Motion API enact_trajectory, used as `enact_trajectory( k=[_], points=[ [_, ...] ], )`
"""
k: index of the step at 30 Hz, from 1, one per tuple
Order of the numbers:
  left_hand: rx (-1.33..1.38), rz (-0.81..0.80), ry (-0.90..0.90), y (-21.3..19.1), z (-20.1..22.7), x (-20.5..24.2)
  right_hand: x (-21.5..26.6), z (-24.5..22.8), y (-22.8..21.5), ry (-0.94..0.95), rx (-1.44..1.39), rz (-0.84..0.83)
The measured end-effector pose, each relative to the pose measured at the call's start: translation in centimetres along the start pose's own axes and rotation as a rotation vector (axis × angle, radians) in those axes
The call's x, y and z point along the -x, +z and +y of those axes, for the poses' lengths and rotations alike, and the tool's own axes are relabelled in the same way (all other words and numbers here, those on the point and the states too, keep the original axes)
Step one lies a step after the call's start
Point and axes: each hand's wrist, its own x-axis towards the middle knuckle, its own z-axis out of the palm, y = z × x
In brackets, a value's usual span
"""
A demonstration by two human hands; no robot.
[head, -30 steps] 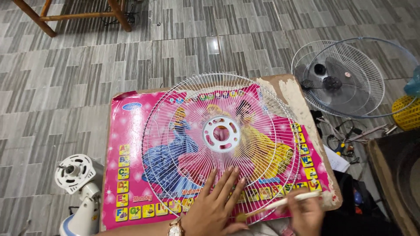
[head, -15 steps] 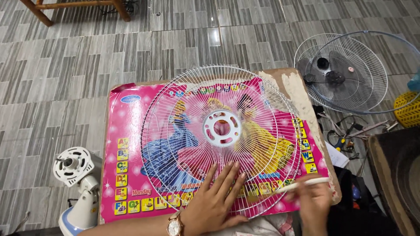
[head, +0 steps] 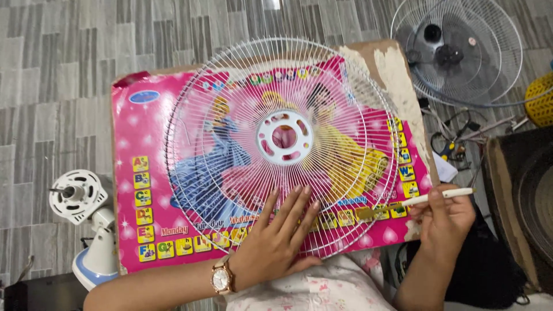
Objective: Cleaning a metal fan grill using a small brush
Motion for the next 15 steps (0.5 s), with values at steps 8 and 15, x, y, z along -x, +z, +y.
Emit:
enact_trajectory(
  k=[8,15],
  points=[
    [-0.002,-0.011,-0.009,0.4,0.0,0.1,0.2,-0.5,0.1,-0.04,-0.033,-0.074],
    [-0.009,-0.013,0.001,0.4,-0.1,0.2,3.3,-1.6,4.3,0.055,0.028,-0.075]
  ],
)
